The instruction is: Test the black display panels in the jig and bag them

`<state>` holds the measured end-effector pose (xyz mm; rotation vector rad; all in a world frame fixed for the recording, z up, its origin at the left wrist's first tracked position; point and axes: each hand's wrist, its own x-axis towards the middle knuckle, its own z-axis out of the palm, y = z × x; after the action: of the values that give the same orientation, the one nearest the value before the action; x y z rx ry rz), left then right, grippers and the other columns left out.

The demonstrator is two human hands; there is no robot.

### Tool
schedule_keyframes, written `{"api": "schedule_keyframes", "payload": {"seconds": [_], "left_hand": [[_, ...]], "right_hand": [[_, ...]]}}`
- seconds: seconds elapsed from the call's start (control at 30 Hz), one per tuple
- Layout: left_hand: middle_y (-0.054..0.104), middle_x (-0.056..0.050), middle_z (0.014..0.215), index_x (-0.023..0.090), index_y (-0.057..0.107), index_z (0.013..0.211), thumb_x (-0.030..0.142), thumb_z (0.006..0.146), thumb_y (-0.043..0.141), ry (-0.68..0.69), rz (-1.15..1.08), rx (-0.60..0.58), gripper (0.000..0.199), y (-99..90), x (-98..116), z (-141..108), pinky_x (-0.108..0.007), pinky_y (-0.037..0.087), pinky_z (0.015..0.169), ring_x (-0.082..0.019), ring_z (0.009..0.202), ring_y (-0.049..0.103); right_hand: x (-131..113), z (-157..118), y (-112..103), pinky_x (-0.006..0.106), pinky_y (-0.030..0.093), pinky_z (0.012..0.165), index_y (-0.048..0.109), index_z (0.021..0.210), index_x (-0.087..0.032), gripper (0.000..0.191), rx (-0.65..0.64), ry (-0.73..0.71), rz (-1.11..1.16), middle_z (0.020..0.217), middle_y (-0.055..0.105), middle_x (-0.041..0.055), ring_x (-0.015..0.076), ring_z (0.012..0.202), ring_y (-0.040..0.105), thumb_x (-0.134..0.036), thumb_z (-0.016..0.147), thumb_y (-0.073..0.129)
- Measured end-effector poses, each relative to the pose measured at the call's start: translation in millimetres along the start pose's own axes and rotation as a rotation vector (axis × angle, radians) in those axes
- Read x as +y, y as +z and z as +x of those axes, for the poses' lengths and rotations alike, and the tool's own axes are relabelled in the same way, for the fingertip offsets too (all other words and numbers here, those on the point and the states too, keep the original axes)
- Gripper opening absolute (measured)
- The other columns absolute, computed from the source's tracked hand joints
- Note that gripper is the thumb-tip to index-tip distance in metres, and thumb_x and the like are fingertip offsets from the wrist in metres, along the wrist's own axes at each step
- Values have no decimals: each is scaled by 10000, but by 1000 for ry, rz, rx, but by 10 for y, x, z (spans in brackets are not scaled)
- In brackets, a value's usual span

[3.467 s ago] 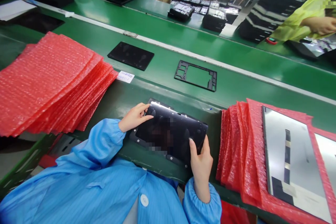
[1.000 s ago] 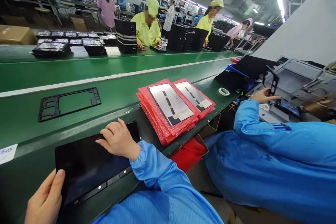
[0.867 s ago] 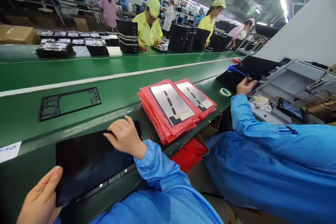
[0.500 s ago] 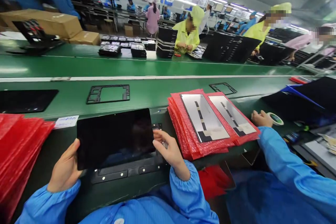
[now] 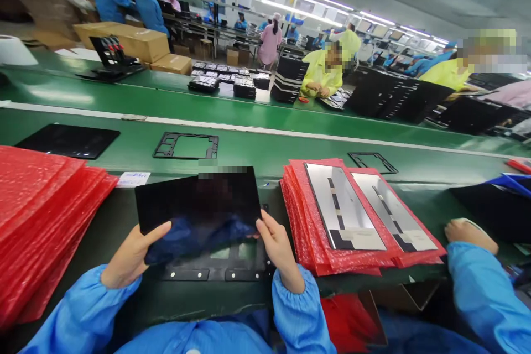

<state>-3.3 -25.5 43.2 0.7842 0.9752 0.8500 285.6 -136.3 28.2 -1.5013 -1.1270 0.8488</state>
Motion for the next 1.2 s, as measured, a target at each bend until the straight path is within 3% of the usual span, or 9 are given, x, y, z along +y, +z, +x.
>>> {"api": "schedule_keyframes", "payload": {"seconds": [0.2,0.3,0.37,0.43,0.57,0.7,0.8,0.97,1.2], "left_hand": [[661,-104,1146,265,710,1133,192,843,667,943,732,-354,303,333,118,-240,-464,468,1023,-277,1153,575],[561,-123,1333,258,634,1255,110,882,578,1161,863,-523,405,484,283,-203,-446,413,1081,-264,1285,475],[630,-121,1244,204,636,1240,148,909,542,1038,812,-563,349,557,409,-62,-376,486,1001,-236,1159,584],[709,-90,1058,161,667,1152,256,890,593,800,745,-447,288,615,536,172,-345,535,903,-232,995,658],[715,-91,1045,126,647,1148,450,821,654,408,708,-228,461,713,752,869,-343,542,841,-261,969,661],[710,-162,993,94,697,1019,616,929,352,287,828,-122,632,697,910,1682,-378,537,807,-279,914,673],[565,-204,1306,94,579,1247,568,896,501,299,945,147,595,490,1033,2125,-503,400,1024,-353,1233,504],[86,-187,1587,154,212,1503,337,861,632,295,986,555,789,-77,1226,2390,-643,114,1130,-405,1445,26],[442,-142,1391,163,490,1319,353,894,614,131,740,644,481,-303,1427,2470,-543,420,1008,-311,1228,473]], "right_hand": [[229,529,136,386,506,924,641,1123,-225,516,62,-95,151,1082,674,63,236,992,635,-470,696,798],[254,673,191,413,485,967,631,1113,-236,509,71,-137,241,1094,663,63,237,1016,628,-471,694,797],[255,701,187,383,495,962,591,1179,-258,568,67,-134,276,1214,618,59,238,1127,586,-404,682,825],[263,697,158,335,535,896,549,1236,-280,605,62,-95,356,1271,589,45,224,1141,582,-354,702,825],[315,685,106,252,567,568,555,1171,-285,454,2,42,610,1041,661,2,147,713,670,-395,785,767],[379,716,121,207,574,544,598,1074,-253,463,46,158,776,885,653,-49,89,592,636,-343,698,852],[405,750,135,210,593,555,620,1031,-226,486,69,212,801,874,661,-48,91,594,644,-332,642,892],[416,787,124,195,586,520,633,1031,-212,507,77,236,841,894,677,-40,84,568,640,-315,618,908],[450,796,99,173,587,507,661,1014,-233,479,77,249,889,907,696,-44,77,559,636,-269,605,908]]}}
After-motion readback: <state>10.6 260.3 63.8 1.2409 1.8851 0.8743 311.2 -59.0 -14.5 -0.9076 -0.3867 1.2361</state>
